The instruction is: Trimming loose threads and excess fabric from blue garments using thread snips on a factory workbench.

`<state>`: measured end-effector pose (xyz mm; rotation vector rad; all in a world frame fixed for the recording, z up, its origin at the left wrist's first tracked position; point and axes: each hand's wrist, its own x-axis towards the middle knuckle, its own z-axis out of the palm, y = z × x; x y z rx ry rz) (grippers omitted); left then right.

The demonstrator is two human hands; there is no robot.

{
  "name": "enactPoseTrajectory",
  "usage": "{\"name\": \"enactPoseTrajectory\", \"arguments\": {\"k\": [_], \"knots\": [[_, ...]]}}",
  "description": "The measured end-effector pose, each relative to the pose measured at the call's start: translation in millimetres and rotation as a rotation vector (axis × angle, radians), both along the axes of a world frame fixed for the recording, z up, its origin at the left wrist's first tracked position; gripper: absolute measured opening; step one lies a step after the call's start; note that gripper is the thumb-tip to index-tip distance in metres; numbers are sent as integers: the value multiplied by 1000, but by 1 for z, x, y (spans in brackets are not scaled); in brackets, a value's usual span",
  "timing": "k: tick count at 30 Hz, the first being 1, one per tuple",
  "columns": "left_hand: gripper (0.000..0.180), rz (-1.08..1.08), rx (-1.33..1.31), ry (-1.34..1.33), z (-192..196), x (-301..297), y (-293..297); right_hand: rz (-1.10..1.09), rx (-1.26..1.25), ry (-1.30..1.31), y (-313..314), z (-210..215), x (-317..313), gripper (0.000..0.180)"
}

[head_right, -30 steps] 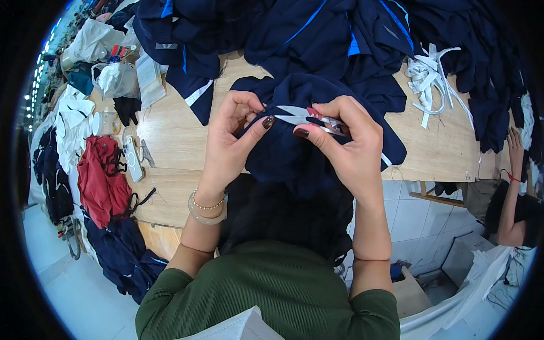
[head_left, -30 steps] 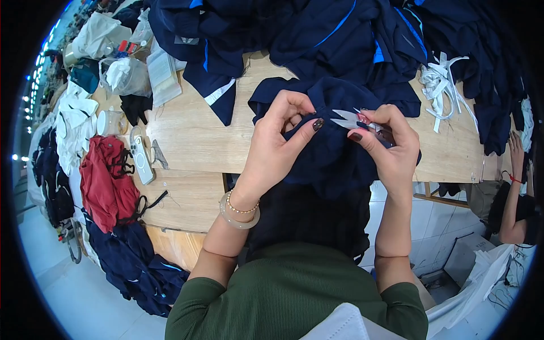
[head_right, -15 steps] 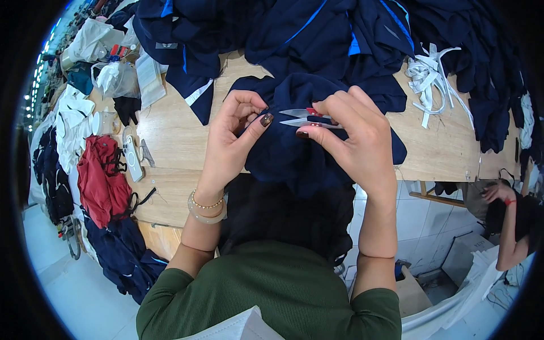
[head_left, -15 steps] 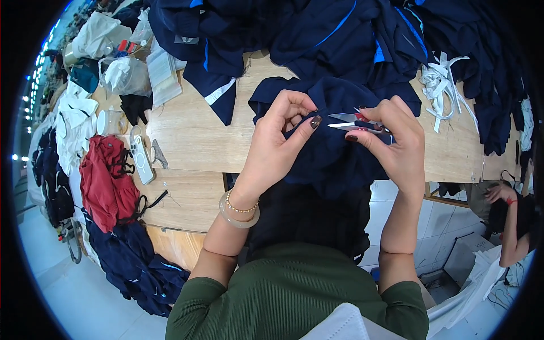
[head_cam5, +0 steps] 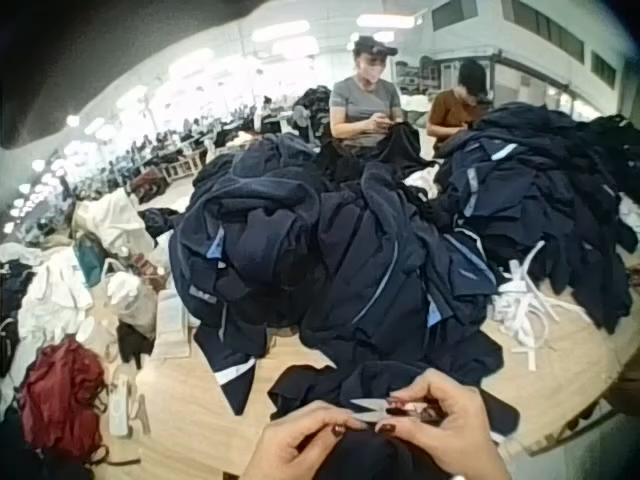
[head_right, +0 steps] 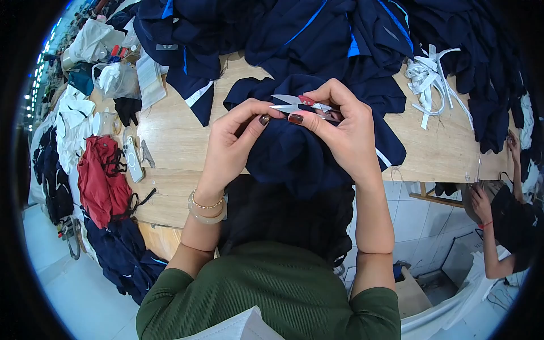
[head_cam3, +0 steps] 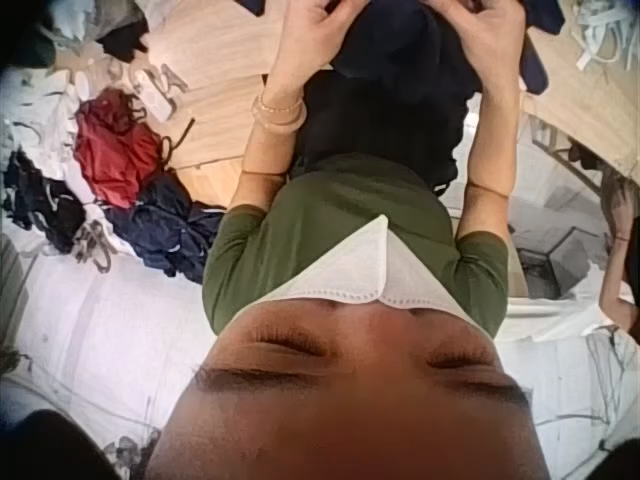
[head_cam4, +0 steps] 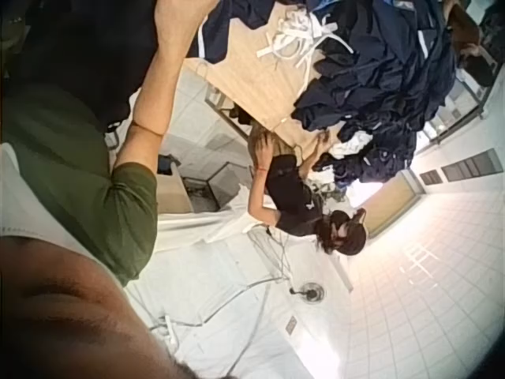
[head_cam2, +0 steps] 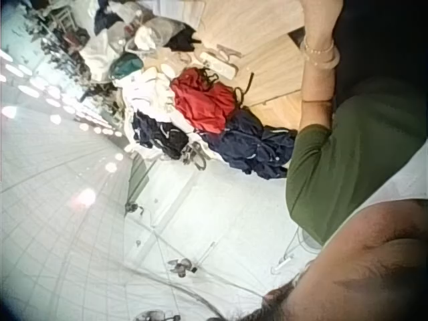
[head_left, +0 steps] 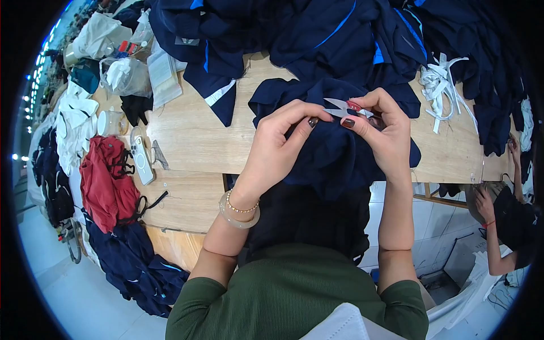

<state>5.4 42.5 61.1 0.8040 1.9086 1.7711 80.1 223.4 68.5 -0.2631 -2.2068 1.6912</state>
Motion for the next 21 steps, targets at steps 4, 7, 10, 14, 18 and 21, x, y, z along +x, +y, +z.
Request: {"name": "enactPoseTrajectory", "arguments": {"k": [4, 7, 10, 14, 18, 21], "knots": [[22, -39, 8, 87, 0, -3, 0, -17, 205, 82, 8, 2, 3, 26], [25, -41, 30, 53, 1, -3, 1, -109, 328, 32, 19, 12, 12, 22], [26, -53, 15, 24, 3, -3, 2, -32, 452, 85, 27, 17, 16, 25], [27, -33, 24, -11, 2, -1, 3, 107, 544, 141, 22, 25, 10, 24], [28, -71, -28, 43, 5, -3, 2, 179, 635, 136, 25, 30, 7, 26], [30, -83, -64, 68, 8, -3, 1, 209, 660, 151, 24, 34, 4, 26]]}}
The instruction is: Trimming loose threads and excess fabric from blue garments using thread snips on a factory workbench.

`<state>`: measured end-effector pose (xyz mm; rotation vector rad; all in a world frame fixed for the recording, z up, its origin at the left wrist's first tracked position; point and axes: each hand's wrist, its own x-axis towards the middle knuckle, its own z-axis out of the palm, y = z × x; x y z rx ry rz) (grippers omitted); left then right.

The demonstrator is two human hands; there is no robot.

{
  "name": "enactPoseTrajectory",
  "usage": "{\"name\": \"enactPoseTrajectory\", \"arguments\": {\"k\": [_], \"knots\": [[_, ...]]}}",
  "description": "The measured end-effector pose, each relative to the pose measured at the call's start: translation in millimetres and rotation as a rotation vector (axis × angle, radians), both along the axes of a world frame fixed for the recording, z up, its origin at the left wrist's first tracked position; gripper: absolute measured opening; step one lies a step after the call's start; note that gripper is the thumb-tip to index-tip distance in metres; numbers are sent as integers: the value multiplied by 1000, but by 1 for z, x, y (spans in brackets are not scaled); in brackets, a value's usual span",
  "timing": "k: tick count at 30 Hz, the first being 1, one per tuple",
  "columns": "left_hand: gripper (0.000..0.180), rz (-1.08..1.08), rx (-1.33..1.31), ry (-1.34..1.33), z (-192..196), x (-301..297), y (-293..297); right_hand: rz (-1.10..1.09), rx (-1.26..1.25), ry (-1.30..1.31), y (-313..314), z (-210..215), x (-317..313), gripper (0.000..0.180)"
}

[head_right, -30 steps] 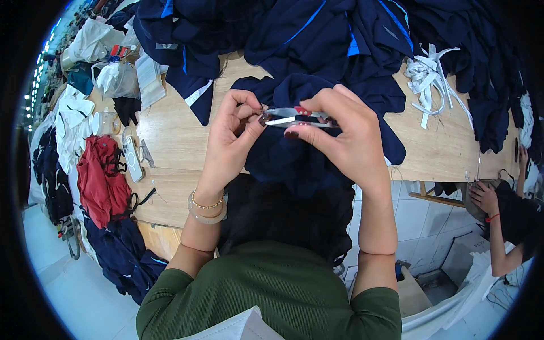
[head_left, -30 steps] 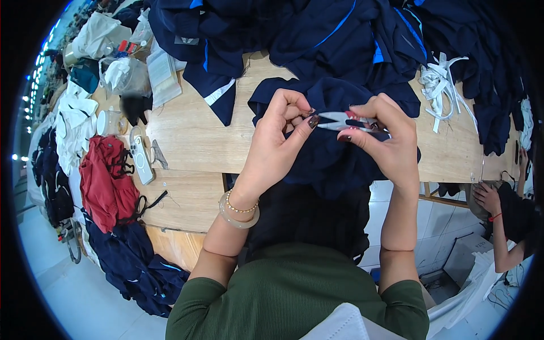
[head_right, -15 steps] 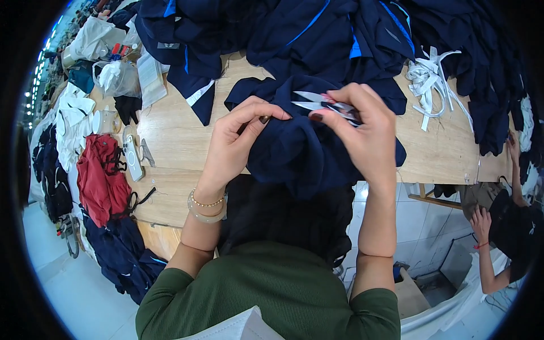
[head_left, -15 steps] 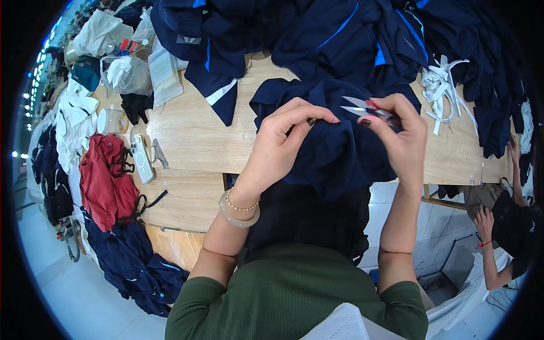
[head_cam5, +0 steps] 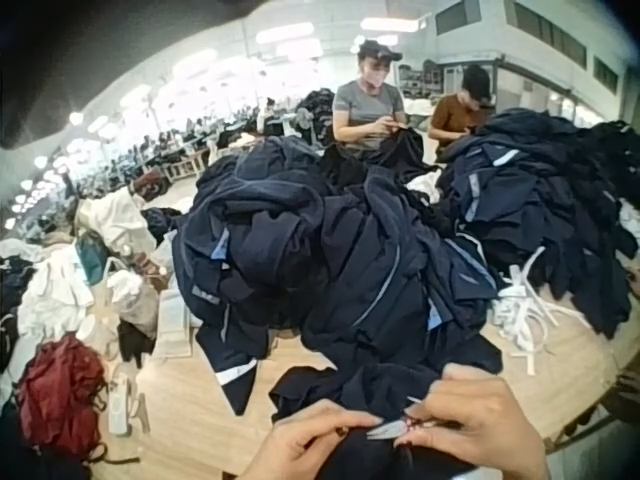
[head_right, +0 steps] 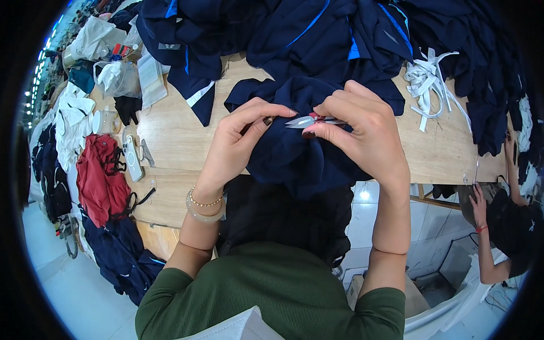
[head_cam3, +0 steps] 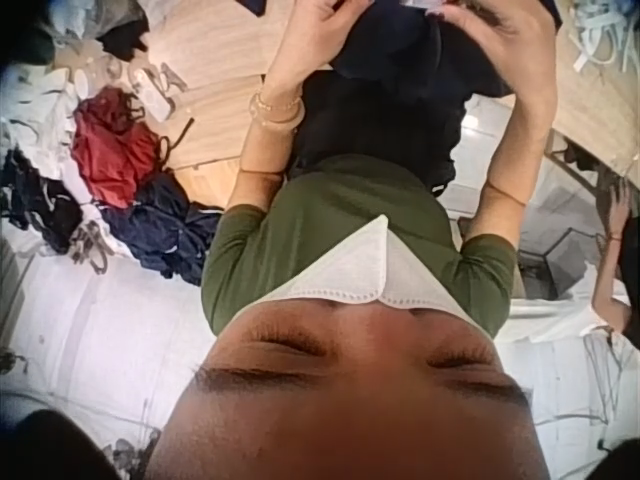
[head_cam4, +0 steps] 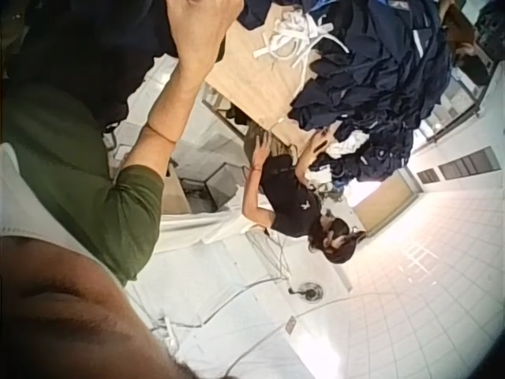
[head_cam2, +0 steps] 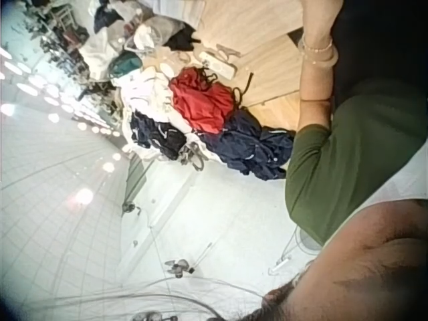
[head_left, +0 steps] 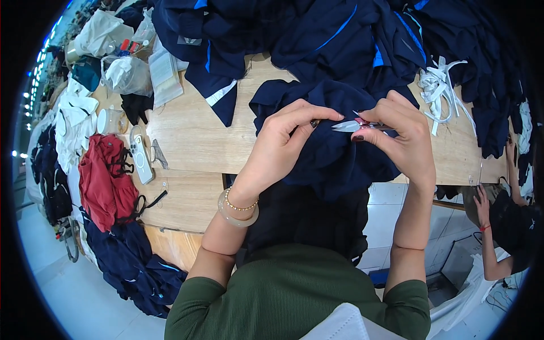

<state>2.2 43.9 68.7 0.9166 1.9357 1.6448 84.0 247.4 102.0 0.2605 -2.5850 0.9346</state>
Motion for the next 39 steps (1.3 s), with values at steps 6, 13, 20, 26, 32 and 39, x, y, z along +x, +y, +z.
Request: {"name": "enactPoseTrajectory", "arguments": {"k": [6, 13, 20, 26, 32, 39], "knots": [[31, -19, -3, 44, -1, 0, 2, 39, 77, 31, -2, 1, -2, 27], [28, 30, 37, -36, -3, -3, 1, 31, -25, -17, -3, -6, 4, 23], [22, 87, 91, -241, -11, -5, 1, -208, -501, -16, -47, -37, 20, 32], [17, 87, 127, -207, -8, -4, 2, -273, -580, -90, -51, -49, 17, 9], [27, 38, 41, 83, -5, -2, 2, -132, -999, -283, -27, -25, 14, 8], [26, 72, 60, -128, -8, -2, 0, -232, -729, -320, -34, -21, 14, 14]]}}
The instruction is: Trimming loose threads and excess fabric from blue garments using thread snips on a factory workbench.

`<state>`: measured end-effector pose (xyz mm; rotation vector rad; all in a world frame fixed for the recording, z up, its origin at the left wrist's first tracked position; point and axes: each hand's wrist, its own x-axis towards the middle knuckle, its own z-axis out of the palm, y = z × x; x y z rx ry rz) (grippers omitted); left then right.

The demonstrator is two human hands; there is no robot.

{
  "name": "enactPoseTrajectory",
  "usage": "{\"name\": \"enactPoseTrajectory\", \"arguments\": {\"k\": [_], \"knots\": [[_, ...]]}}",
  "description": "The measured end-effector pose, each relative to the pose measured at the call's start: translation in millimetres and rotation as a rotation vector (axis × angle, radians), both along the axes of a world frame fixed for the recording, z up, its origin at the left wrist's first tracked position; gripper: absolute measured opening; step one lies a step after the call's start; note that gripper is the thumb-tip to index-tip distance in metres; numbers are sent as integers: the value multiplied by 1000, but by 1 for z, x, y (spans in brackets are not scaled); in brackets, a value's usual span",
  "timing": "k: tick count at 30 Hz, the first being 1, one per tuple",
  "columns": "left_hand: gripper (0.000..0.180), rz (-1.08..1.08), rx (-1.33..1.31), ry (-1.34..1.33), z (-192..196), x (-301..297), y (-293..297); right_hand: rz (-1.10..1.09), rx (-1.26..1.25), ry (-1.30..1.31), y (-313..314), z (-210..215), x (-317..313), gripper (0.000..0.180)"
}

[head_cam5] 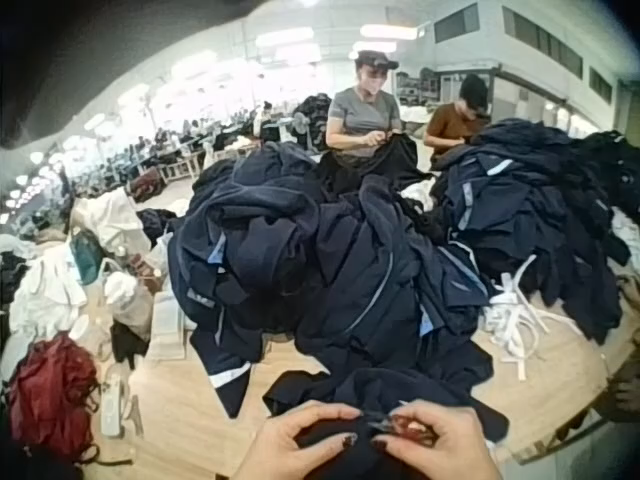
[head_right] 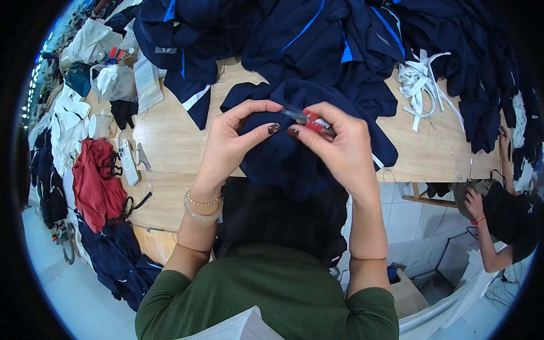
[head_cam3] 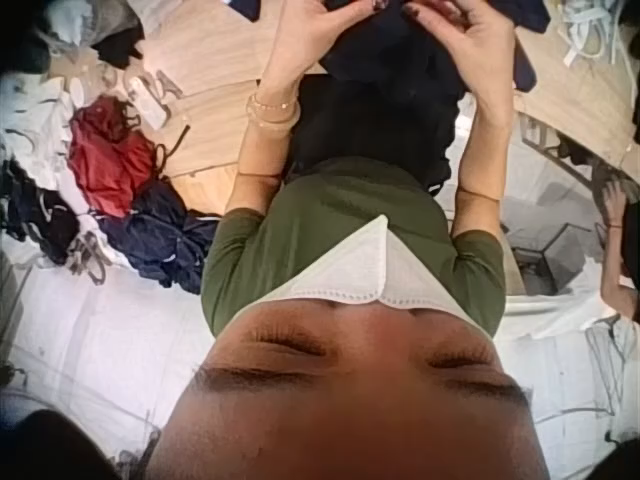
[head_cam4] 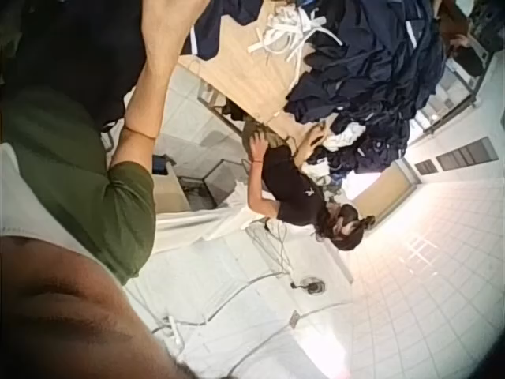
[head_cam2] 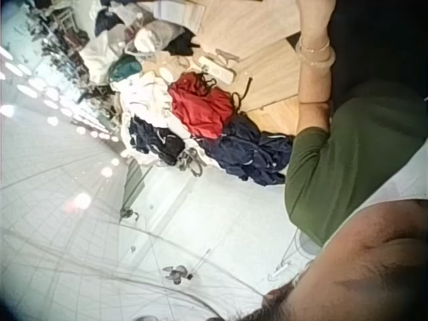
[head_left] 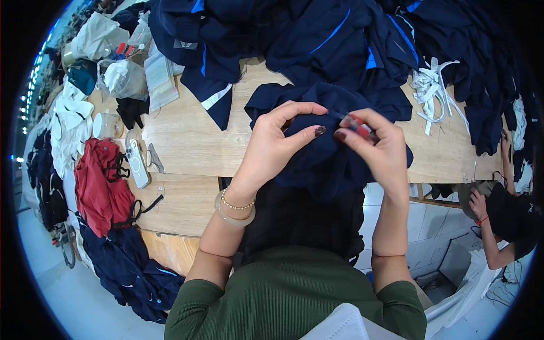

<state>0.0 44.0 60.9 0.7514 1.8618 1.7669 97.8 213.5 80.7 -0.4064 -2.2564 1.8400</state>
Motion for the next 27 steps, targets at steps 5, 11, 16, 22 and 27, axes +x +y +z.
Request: {"name": "enactPoseTrajectory", "arguments": {"k": [5, 11, 16, 22, 27], "knots": [[24, 7, 84, -154, 3, 1, 3, 27, 47, 56, 2, -12, 2, 12], [22, -29, 39, -86, -4, -2, 5, 130, -253, -23, 15, 2, -7, 9], [15, -44, 73, 119, -6, -2, 8, 154, -625, -39, 12, 10, -16, 15], [4, 33, 103, -73, -1, -2, 6, -25, -97, 291, 19, 7, -17, 22], [2, 50, 118, -41, -4, -2, 7, -21, 705, 275, 32, 15, -6, 23]]}}
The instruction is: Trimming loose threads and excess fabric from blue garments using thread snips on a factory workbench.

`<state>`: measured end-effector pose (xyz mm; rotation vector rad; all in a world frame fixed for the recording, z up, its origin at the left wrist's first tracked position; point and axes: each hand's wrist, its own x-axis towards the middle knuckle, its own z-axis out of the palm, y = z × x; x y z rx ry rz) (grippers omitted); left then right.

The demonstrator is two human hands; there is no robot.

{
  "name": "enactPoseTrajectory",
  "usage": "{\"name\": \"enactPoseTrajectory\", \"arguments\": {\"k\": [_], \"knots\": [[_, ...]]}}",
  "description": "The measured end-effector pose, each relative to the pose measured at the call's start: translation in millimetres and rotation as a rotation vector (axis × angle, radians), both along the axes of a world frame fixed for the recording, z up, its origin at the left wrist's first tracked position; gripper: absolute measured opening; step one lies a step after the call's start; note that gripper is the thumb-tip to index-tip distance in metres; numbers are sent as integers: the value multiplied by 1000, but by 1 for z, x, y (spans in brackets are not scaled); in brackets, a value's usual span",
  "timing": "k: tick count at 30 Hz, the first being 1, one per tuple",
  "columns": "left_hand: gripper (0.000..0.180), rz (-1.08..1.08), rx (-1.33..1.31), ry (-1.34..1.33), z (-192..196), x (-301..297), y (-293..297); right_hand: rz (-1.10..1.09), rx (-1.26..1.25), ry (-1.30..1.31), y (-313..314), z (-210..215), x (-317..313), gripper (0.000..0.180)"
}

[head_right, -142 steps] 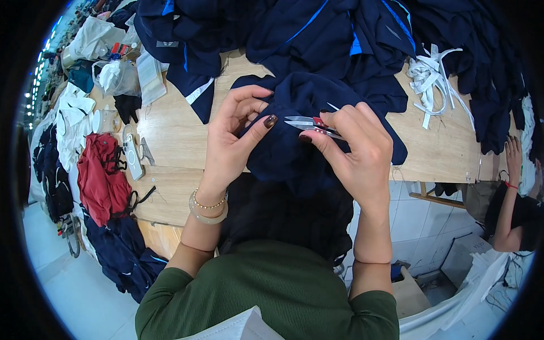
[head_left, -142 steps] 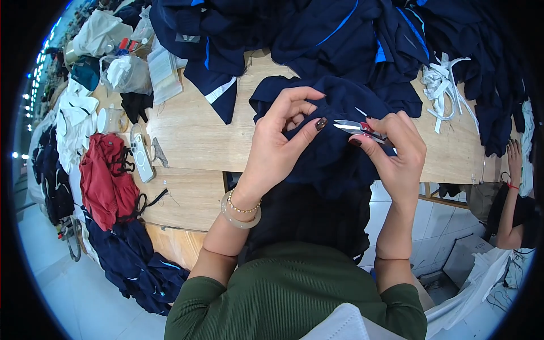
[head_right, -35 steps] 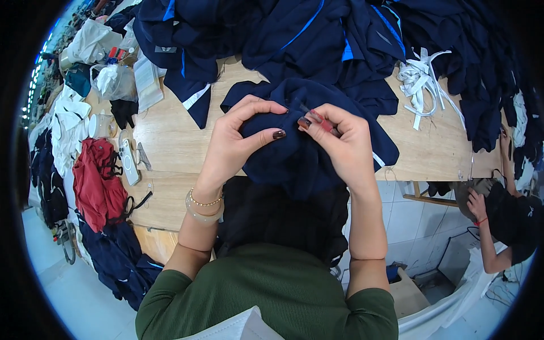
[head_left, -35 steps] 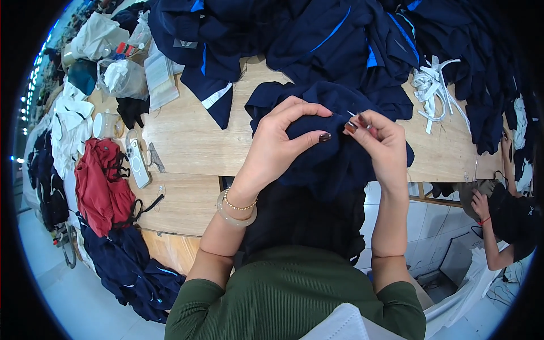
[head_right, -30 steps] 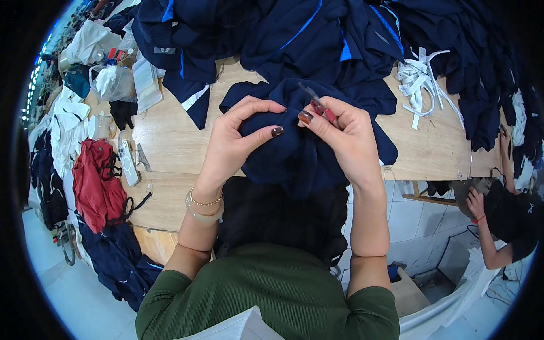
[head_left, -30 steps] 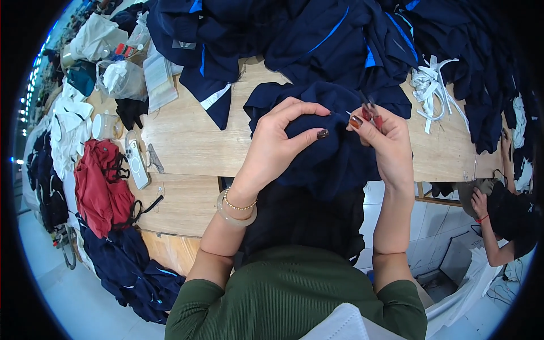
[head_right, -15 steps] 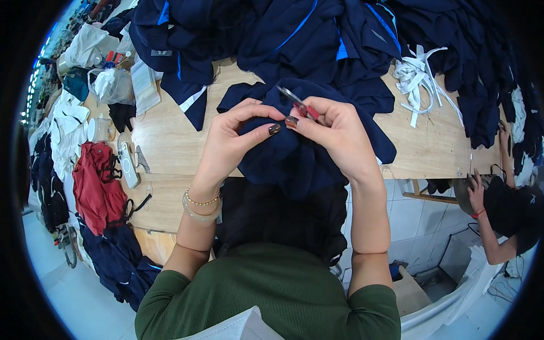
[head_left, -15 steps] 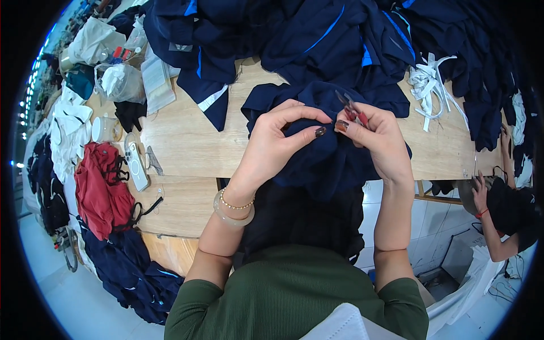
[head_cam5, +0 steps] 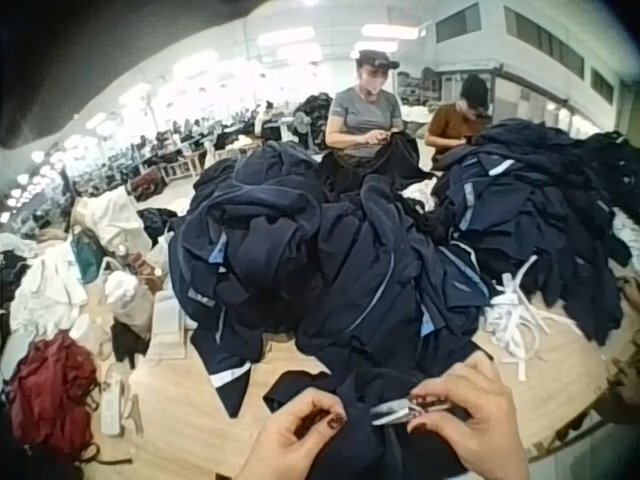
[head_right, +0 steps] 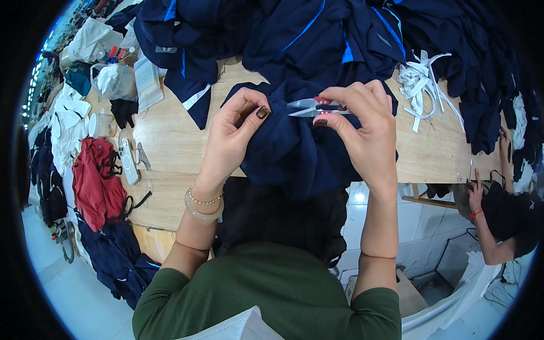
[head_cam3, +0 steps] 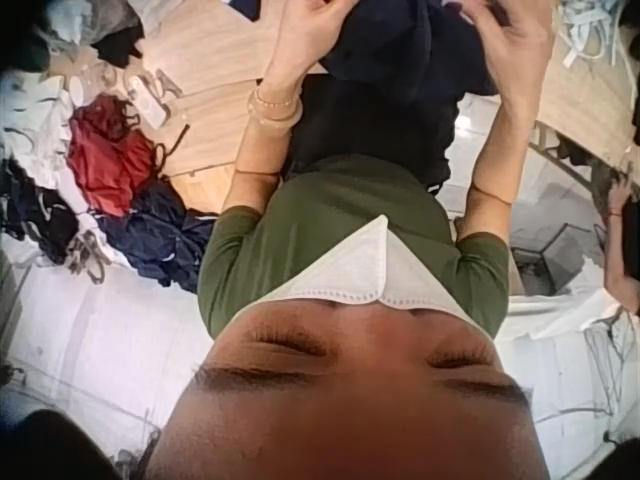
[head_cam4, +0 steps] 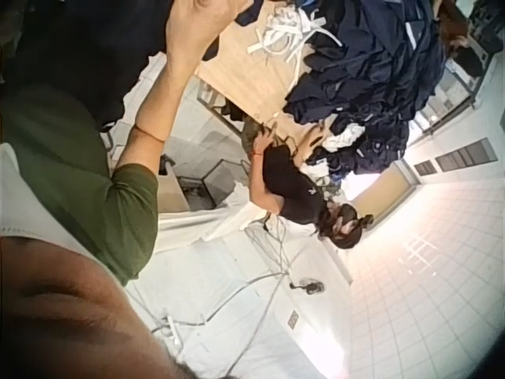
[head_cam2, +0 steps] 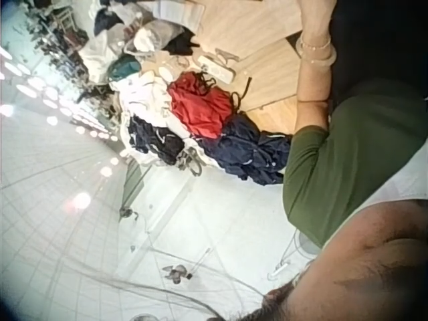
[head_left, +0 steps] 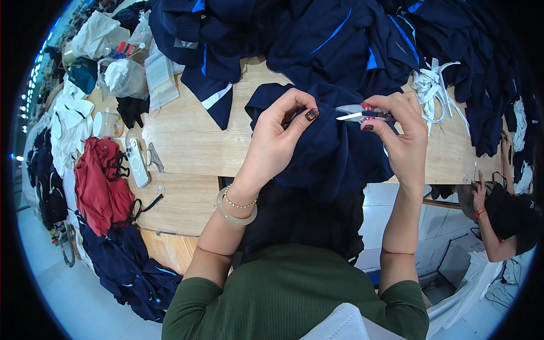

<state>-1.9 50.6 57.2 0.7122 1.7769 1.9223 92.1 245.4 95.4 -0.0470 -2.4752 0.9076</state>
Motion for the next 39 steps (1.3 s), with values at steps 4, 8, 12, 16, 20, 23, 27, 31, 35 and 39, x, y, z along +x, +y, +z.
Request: {"name": "enactPoseTrajectory", "arguments": {"k": [4, 8, 12, 16, 20, 23, 27, 31, 35, 39], "knots": [[1, 0, 7, 37, 3, 0, 1, 28, 115, 37, -2, 5, -3, 23], [3, -41, 9, 41, 5, 0, -1, 59, 180, 48, -3, 6, -7, 22], [4, -43, 7, 55, 4, 0, -2, 83, 203, 35, -6, 6, -10, 23], [3, -50, 2, 47, 5, 0, -2, 93, 195, 15, -9, 4, -11, 24], [16, -46, -1, 14, 4, 1, -2, 100, 57, 6, -6, -1, -10, 20], [41, -70, 89, -181, 12, 5, -2, 41, -439, -22, -7, -8, -11, 15], [68, -151, -22, -96, 11, 1, -9, 119, -868, -225, -5, -30, -14, 22], [77, -299, -39, -77, 16, -5, -12, 254, -935, -100, -10, -52, -28, 27], [79, -323, -106, 77, 36, -20, -19, 420, -1118, -363, -22, -49, -34, 26], [85, -364, -132, 329, 74, -48, -34, 381, -913, -140, -6, -14, -44, 23]]}}
